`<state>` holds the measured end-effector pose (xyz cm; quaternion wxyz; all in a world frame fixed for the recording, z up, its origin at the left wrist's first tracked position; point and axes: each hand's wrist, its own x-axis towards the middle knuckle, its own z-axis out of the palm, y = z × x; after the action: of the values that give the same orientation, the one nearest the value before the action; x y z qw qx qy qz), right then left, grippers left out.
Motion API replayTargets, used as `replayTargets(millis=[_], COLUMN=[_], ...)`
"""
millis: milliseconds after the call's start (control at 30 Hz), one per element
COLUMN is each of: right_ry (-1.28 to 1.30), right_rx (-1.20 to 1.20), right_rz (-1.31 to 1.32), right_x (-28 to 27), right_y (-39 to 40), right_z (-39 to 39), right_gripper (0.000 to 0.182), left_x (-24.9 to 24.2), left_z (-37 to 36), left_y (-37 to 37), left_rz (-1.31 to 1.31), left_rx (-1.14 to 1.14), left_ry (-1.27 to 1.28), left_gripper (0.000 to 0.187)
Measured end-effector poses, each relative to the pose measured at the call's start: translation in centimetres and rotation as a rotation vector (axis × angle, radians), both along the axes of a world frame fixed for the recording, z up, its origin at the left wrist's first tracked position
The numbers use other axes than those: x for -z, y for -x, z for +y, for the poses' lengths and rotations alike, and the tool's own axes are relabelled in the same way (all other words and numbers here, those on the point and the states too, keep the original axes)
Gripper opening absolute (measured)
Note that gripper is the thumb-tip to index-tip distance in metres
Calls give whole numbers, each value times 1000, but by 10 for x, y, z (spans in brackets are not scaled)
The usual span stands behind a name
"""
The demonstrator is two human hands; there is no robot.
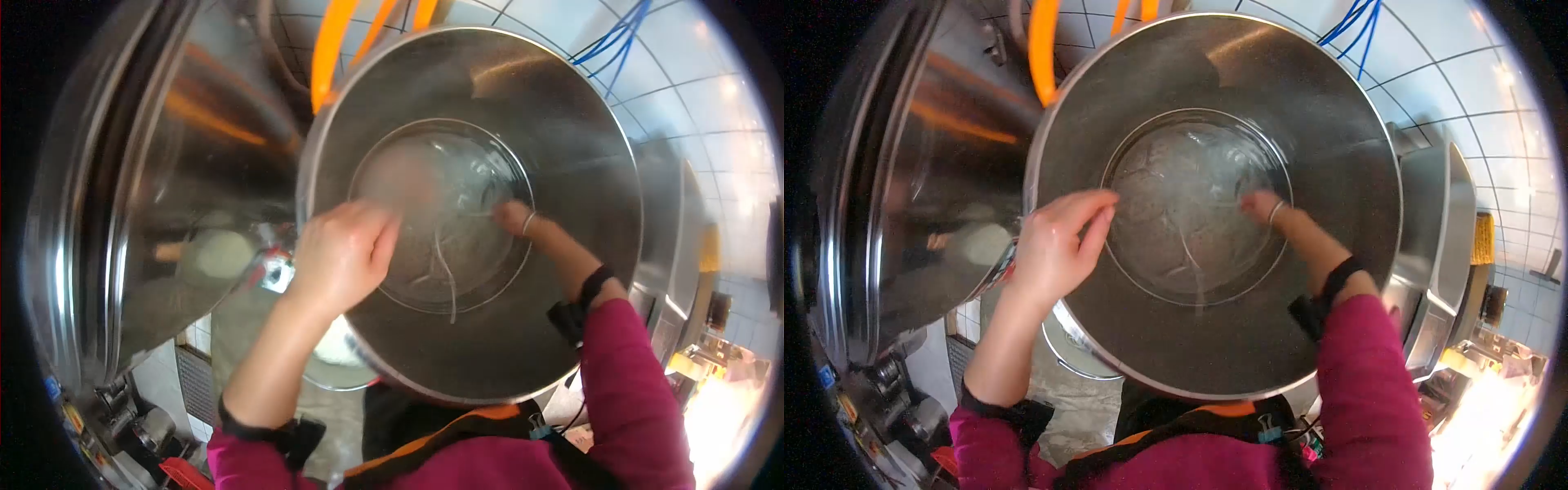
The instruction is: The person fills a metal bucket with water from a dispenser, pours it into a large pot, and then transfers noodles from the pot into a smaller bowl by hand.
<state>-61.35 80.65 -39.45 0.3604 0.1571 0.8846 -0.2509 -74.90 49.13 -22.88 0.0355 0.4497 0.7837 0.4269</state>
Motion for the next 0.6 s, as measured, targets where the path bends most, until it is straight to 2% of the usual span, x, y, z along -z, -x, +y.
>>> replayTargets(millis=[67,133,200,300,400,467,600], right_ry=[-111,-161,-181,-116,163,276,320], right_rx=[-11,-34,446,1126,1540,1632,1583], right_rz=[-87,-156,-141,86,260,321,393], right_x=[54,83,104,147,191,203,216], right_y=[-24,-40,-51,-50,-29,-4,45], right_z=[-6,2,15,32,45,35,-16], right_gripper=[24,25,31,32,33,35,37], left_x=[-7,-6,-2,-6,-13,-19,-34], left_z=[6,11,18,18,18,4,-13], left_y=[-2,-4,-4,-6,-8,1,9], left_rz=[25,89,142,103,2,0,-13], left_rx=[-75,-87,-116,-91,-78,-81,-23], left_ry=[283,349,356,437,498,469,494], left_gripper=[7,9,10,12,16,18,22])
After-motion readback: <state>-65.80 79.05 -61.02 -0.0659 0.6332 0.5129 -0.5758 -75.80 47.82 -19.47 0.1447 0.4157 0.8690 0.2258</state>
